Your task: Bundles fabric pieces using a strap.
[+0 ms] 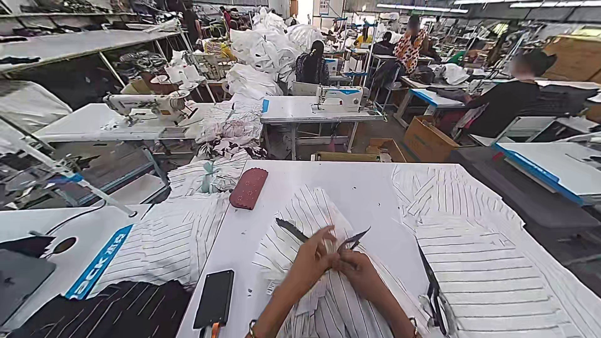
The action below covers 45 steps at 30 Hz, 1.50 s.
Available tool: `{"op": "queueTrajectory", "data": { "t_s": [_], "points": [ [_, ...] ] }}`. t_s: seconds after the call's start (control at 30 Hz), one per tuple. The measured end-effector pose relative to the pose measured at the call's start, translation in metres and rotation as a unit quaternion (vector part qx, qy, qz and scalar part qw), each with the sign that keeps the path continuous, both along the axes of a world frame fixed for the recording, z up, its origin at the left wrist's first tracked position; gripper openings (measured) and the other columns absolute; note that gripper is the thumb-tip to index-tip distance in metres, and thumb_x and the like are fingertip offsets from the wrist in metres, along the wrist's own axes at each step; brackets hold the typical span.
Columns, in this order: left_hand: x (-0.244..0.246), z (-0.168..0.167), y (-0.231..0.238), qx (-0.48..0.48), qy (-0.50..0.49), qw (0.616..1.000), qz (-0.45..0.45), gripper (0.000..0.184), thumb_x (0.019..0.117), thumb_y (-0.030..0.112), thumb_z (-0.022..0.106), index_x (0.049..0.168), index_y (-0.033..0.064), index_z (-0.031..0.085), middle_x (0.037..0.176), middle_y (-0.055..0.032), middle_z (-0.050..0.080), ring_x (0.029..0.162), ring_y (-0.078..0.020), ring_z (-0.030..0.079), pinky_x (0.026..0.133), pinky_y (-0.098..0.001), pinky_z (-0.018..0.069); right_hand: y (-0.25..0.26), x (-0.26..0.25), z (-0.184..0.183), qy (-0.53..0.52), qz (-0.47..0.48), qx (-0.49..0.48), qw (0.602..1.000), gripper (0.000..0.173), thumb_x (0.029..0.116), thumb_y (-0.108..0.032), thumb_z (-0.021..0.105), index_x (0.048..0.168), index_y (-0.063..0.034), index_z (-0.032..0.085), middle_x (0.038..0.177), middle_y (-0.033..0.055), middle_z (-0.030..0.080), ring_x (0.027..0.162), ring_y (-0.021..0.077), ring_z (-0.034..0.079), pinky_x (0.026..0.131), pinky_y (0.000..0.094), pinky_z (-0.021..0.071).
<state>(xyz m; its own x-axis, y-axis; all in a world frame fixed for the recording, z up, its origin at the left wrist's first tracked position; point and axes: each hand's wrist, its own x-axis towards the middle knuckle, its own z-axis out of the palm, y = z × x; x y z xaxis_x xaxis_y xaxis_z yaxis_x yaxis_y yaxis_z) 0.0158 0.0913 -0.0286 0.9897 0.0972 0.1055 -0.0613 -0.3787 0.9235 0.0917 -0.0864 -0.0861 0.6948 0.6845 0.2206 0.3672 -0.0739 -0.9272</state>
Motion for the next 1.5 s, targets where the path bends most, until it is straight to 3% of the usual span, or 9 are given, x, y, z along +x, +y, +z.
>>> {"op": "queueTrajectory", "data": {
  "t_s": [0.1,0.37,0.57,0.7,0.9,1.1,1.23,1.37,1.5],
  "points": [
    [-0.027,-0.042,-0.010,-0.023,-0.035,0.999,-0.007,0.040,0.0940,-0.002,0.063,0.134,-0.0067,0.062,0.123,-0.0207,0.069,0.102,-0.0241,0.072,0.094,-0.0375,0.0573,0.000,-0.002,0.000,0.027,-0.010,0.006,1.000,0.018,0.0943,-0.012,0.065,0.085,0.0010,0.073,0.082,-0.0010,0.070,0.080,-0.0042,0.062,0.080,0.0173,0.0510],
    [-0.030,-0.078,-0.036,-0.009,-0.216,0.963,0.162,0.029,0.0896,0.003,0.071,0.117,-0.0081,0.072,0.106,-0.0180,0.076,0.097,-0.0215,0.076,0.093,-0.0314,0.0584,0.010,-0.009,0.003,0.096,-0.067,0.037,0.992,0.004,0.0881,-0.007,0.071,0.088,-0.0050,0.075,0.078,-0.0072,0.073,0.074,-0.0038,0.066,0.074,0.0173,0.0557],
    [-0.023,-0.082,-0.024,0.209,-0.311,0.922,0.094,0.018,0.0955,0.004,0.062,0.104,-0.0029,0.076,0.101,-0.0156,0.077,0.094,-0.0267,0.075,0.092,-0.0331,0.0582,0.012,-0.012,0.005,0.139,-0.105,0.012,0.985,0.015,0.0923,-0.002,0.057,0.100,-0.0052,0.044,0.076,-0.0056,0.060,0.070,0.0002,0.061,0.070,0.0203,0.0531],
    [-0.017,-0.079,-0.011,0.280,-0.313,0.907,0.028,0.017,0.0944,0.001,0.060,0.103,-0.0027,0.074,0.099,-0.0156,0.074,0.094,-0.0271,0.074,0.090,-0.0325,0.0581,0.004,-0.020,-0.005,0.049,-0.096,0.042,0.993,0.030,0.0810,-0.002,0.065,0.102,-0.0054,0.044,0.090,-0.0013,0.070,0.088,0.0037,0.068,0.083,0.0240,0.0549],
    [-0.024,-0.048,-0.006,0.259,-0.141,0.955,-0.034,0.019,0.0965,0.008,0.058,0.099,-0.0052,0.071,0.097,-0.0218,0.071,0.095,-0.0367,0.071,0.083,-0.0443,0.0586,0.004,-0.038,-0.010,-0.191,-0.192,-0.037,0.962,0.017,0.0770,-0.012,0.075,0.089,-0.0021,0.068,0.087,0.0068,0.075,0.084,0.0219,0.072,0.079,0.0442,0.0566],
    [-0.023,-0.036,-0.001,0.027,0.051,0.996,-0.073,0.028,0.1024,0.013,0.055,0.117,-0.0080,0.067,0.106,-0.0241,0.070,0.098,-0.0313,0.069,0.092,-0.0467,0.0523,0.006,-0.041,-0.020,-0.235,-0.221,0.005,0.947,0.023,0.0821,-0.010,0.072,0.100,0.0036,0.072,0.092,0.0123,0.075,0.082,0.0176,0.072,0.079,0.0336,0.0595],
    [-0.020,-0.042,0.004,-0.271,0.140,0.951,-0.049,0.016,0.1019,0.011,0.058,0.106,-0.0025,0.067,0.088,0.0001,0.066,0.074,-0.0001,0.057,0.071,-0.0200,0.0474,0.008,-0.043,-0.015,-0.287,-0.242,-0.014,0.927,0.020,0.0845,-0.013,0.072,0.092,0.0054,0.073,0.087,0.0160,0.073,0.078,0.0177,0.071,0.076,0.0266,0.0571],
    [-0.018,-0.042,0.002,-0.391,0.192,0.900,0.016,0.014,0.1023,0.014,0.059,0.095,0.0051,0.067,0.062,0.0092,0.047,0.047,0.0011,0.037,0.045,-0.0167,0.0301,0.012,-0.050,-0.009,-0.329,-0.206,-0.056,0.920,0.026,0.0859,-0.014,0.066,0.098,0.0063,0.076,0.092,0.0180,0.076,0.083,0.0222,0.073,0.083,0.0303,0.0573],
    [-0.017,-0.048,0.000,-0.414,0.193,0.889,0.039,0.013,0.0993,0.013,0.064,0.090,0.0053,0.067,0.059,0.0089,0.045,0.045,0.0003,0.034,0.043,-0.0170,0.0288,0.011,-0.044,-0.007,-0.297,-0.185,-0.072,0.934,0.021,0.0852,-0.012,0.072,0.093,0.0073,0.077,0.081,0.0173,0.075,0.069,0.0187,0.071,0.072,0.0301,0.0575]
  ]
}}
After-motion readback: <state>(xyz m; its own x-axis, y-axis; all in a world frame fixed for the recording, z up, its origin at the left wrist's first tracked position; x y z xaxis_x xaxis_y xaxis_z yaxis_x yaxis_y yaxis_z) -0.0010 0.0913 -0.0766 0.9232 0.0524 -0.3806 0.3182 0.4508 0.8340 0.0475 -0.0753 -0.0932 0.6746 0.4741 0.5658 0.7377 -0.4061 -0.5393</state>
